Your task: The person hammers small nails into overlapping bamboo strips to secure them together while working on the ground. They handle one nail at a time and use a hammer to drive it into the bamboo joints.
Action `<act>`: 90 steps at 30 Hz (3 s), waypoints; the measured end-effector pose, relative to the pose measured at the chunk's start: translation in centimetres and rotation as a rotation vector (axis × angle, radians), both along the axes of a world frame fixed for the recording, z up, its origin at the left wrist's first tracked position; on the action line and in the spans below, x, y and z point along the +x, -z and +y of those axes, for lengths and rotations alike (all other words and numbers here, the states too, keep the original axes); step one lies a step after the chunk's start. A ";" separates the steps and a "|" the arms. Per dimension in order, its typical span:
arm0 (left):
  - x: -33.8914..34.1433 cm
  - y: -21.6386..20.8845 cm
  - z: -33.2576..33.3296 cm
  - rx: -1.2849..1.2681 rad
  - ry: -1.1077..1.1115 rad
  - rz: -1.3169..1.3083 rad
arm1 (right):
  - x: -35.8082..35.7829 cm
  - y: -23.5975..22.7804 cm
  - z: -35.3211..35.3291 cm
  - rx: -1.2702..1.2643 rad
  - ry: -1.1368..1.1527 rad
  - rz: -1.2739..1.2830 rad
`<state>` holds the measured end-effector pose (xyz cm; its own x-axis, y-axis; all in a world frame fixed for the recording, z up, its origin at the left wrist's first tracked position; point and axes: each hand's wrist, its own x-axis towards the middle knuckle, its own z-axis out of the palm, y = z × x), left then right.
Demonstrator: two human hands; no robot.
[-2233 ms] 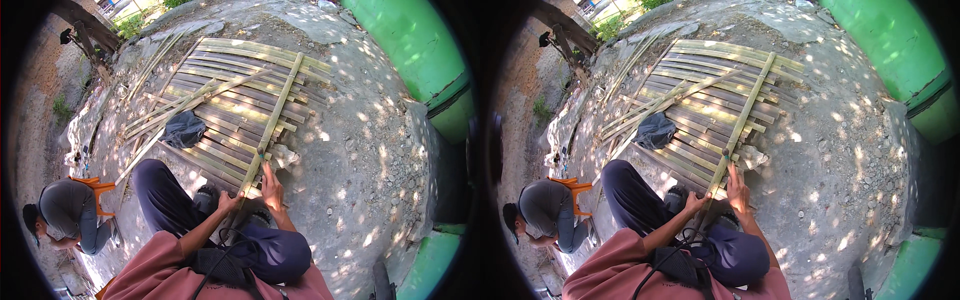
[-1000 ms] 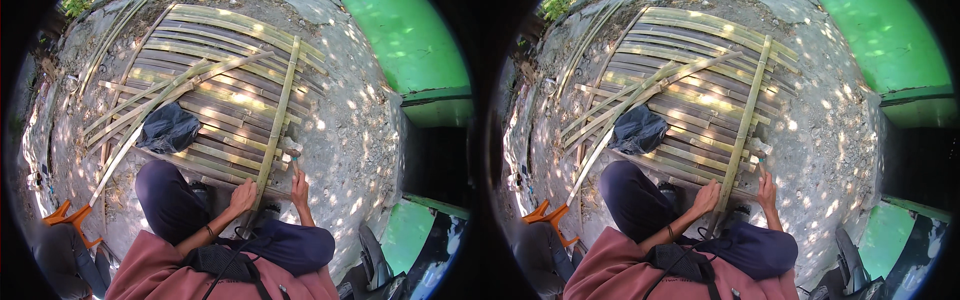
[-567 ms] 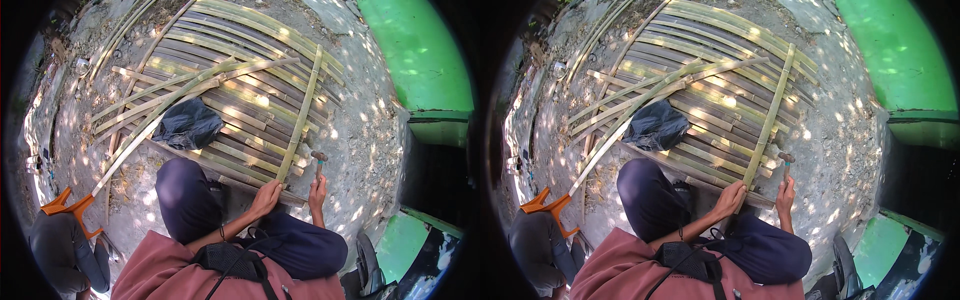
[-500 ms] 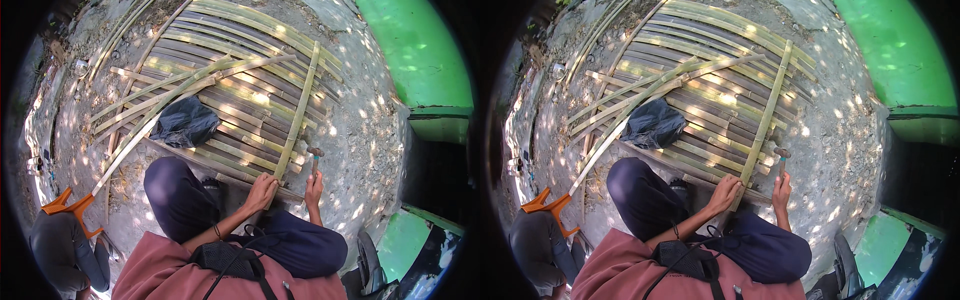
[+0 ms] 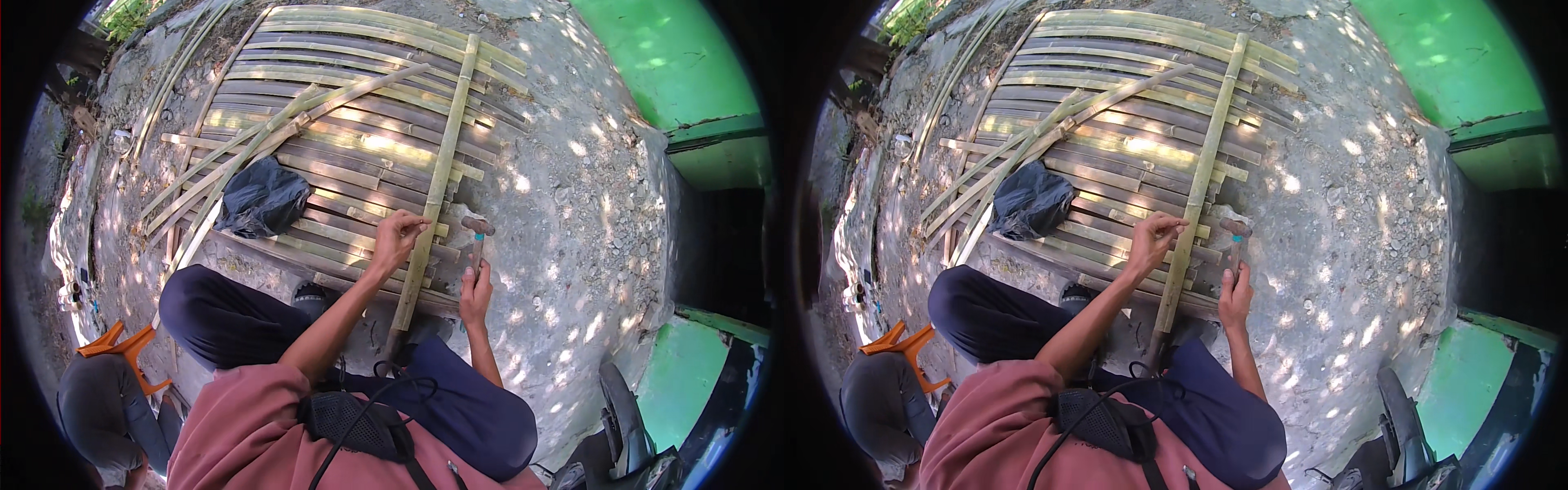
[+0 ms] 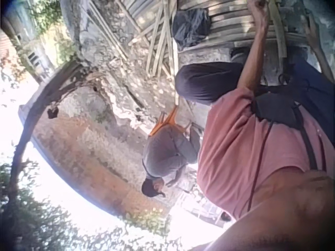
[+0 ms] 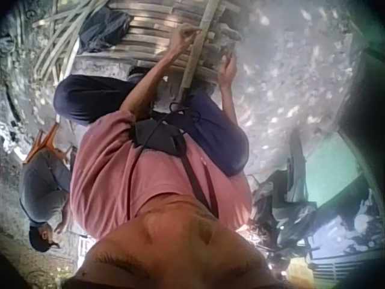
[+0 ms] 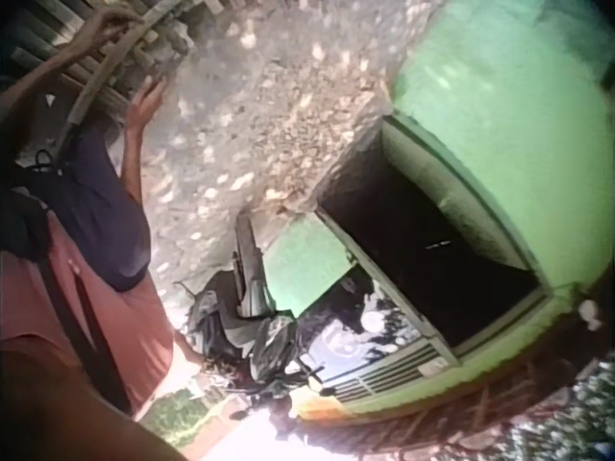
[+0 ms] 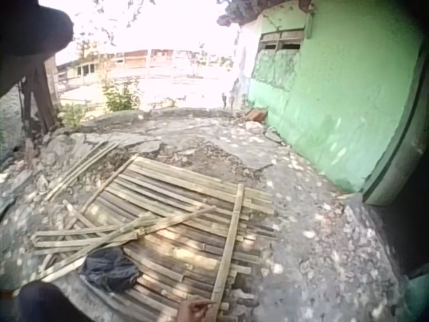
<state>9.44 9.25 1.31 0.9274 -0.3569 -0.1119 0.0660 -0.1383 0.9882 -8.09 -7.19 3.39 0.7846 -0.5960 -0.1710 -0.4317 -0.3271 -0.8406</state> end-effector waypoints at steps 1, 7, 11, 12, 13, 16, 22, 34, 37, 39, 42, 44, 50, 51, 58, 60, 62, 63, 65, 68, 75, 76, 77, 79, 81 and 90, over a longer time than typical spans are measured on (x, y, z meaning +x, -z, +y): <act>0.9 0.2 -0.9 0.000 0.006 -0.002 | 0.3 0.2 -0.1 0.011 0.011 -0.022; 1.7 1.9 -2.5 0.061 0.054 -0.145 | 0.0 2.3 -0.3 0.004 0.040 -0.089; 1.2 2.6 -2.7 0.046 0.123 -0.198 | 0.0 2.6 -0.6 0.007 0.034 -0.078; 0.9 2.6 -2.6 0.044 0.115 -0.201 | -0.1 2.5 -0.5 0.013 0.033 -0.073; 0.7 2.6 -2.6 0.042 0.107 -0.204 | -0.2 2.2 -0.5 0.028 0.036 -0.039; 0.7 3.0 -2.1 0.037 0.083 -0.238 | -0.5 1.4 -0.2 0.044 0.034 0.023; 0.5 3.3 -1.8 0.055 0.126 -0.291 | -1.2 1.8 0.4 0.003 0.033 0.032; 1.3 3.0 -0.9 -0.008 0.098 -0.249 | -1.6 2.0 1.7 0.019 0.053 0.037; 1.6 2.9 -0.4 -0.024 0.040 -0.167 | -1.7 2.4 1.7 -0.009 0.039 0.017; 1.9 3.0 0.2 -0.039 -0.037 -0.100 | -2.0 2.7 1.8 -0.035 0.026 -0.003; 2.2 3.3 1.1 -0.040 -0.123 -0.002 | -2.3 3.1 1.9 -0.015 0.037 0.022; 1.9 3.5 1.5 -0.017 -0.105 0.028 | -2.5 3.4 2.0 0.005 0.047 0.029; -0.7 3.5 0.2 -0.116 0.049 0.110 | -2.4 3.3 2.4 0.033 0.064 0.038; -1.1 3.3 -0.2 -0.115 0.052 0.096 | -2.5 3.2 2.4 0.032 0.068 0.034; -1.4 3.1 -0.8 -0.042 0.063 -0.030 | -2.5 2.9 2.3 0.061 0.074 0.049; -1.3 3.2 -0.8 -0.031 0.066 -0.082 | -2.6 3.0 2.2 0.064 0.070 0.061; -1.3 3.1 -0.9 -0.006 0.084 -0.136 | -2.7 3.4 2.0 0.049 0.066 0.044; -1.4 3.1 -0.9 0.009 0.092 -0.161 | -2.6 3.3 2.0 0.043 0.063 0.037; -1.4 3.0 -0.8 0.018 0.104 -0.195 | -2.7 3.2 2.1 0.040 0.064 0.057; -1.3 3.4 -0.6 0.019 0.099 -0.226 | -2.5 3.1 2.3 0.045 0.068 0.061; -1.1 3.6 -0.7 0.016 0.113 -0.303 | -2.7 3.4 2.1 0.058 0.065 0.074; -1.1 3.5 -0.7 0.018 0.114 -0.304 | -2.7 3.4 2.1 0.057 0.068 0.074; -1.2 3.4 -0.7 0.020 0.115 -0.305 | -2.7 3.4 2.1 0.057 0.071 0.074; -1.2 3.4 -0.6 0.021 0.114 -0.295 | -2.6 3.3 2.2 0.057 0.072 0.074; -1.3 3.4 -0.7 0.015 0.111 -0.277 | -2.5 3.2 2.2 0.056 0.072 0.074; -1.4 3.3 -0.6 0.022 0.089 -0.326 | -2.4 3.0 2.4 0.050 0.064 0.063</act>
<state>8.01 8.60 -2.00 0.8811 -0.4388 0.1765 -0.2659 -0.1509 0.9521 -10.51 -4.81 0.36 0.7320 -0.6338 -0.2499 -0.5029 -0.2552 -0.8258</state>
